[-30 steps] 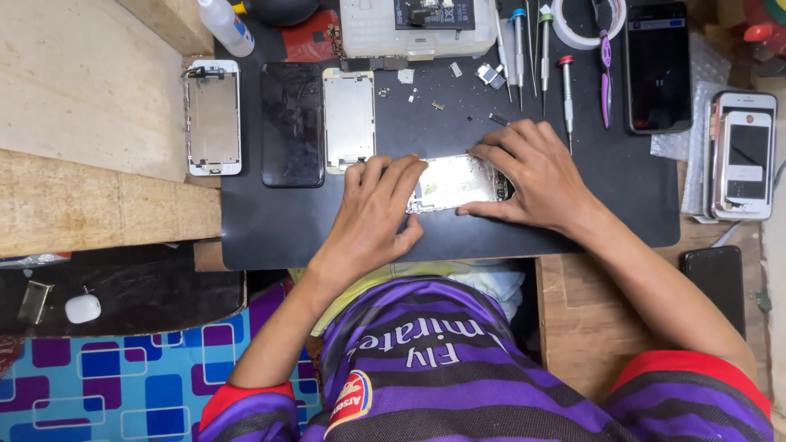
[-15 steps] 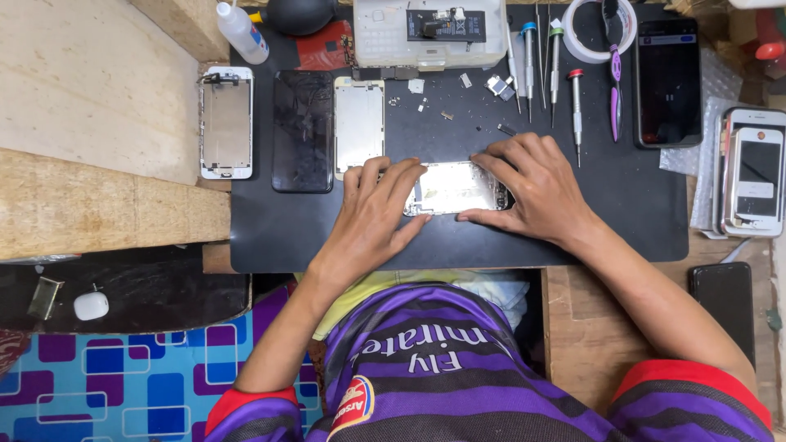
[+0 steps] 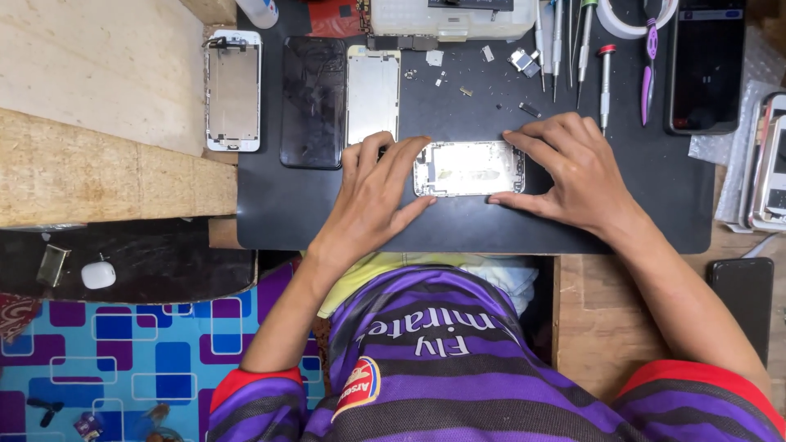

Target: A technician is disassembling a mobile phone screen assembly, removing small screws and internal components using a precision screwdriver.

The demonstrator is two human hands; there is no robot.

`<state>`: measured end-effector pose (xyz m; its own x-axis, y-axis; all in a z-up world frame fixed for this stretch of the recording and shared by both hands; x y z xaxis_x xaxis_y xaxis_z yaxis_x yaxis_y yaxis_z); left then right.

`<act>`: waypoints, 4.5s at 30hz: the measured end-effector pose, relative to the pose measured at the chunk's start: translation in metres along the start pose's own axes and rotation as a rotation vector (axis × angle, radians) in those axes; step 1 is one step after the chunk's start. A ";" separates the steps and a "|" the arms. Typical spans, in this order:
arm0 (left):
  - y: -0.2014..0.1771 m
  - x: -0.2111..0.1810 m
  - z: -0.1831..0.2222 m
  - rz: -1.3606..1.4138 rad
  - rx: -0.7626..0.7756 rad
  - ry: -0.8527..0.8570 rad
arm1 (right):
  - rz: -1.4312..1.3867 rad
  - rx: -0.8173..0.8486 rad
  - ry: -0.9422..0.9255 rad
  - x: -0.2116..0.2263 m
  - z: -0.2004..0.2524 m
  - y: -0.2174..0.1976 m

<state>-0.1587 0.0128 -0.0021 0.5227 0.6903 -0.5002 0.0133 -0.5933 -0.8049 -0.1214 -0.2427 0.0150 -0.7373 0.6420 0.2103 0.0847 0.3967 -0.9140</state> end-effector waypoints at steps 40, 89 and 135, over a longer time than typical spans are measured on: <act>0.001 0.009 0.018 -0.183 -0.214 0.024 | -0.031 -0.042 0.605 -0.138 0.042 -0.009; -0.001 0.017 0.010 0.015 -0.316 -0.027 | -0.784 -0.486 -0.222 0.028 -0.080 0.064; 0.001 0.016 0.015 -0.010 -0.312 -0.010 | -0.742 -0.451 -0.213 0.026 -0.070 0.075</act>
<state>-0.1632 0.0290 -0.0155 0.5132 0.6998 -0.4969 0.2800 -0.6837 -0.6739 -0.0869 -0.1504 -0.0241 -0.8122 0.0001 0.5834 -0.2409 0.9107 -0.3355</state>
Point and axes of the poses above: each hand's wrist, its own z-axis away from the middle knuckle, its own y-axis out of the palm, x = y × z, the point moved 4 cm from there along -z, towards the middle knuckle, and after that the axes turned 4 degrees about -y, right-handed, at the moved point
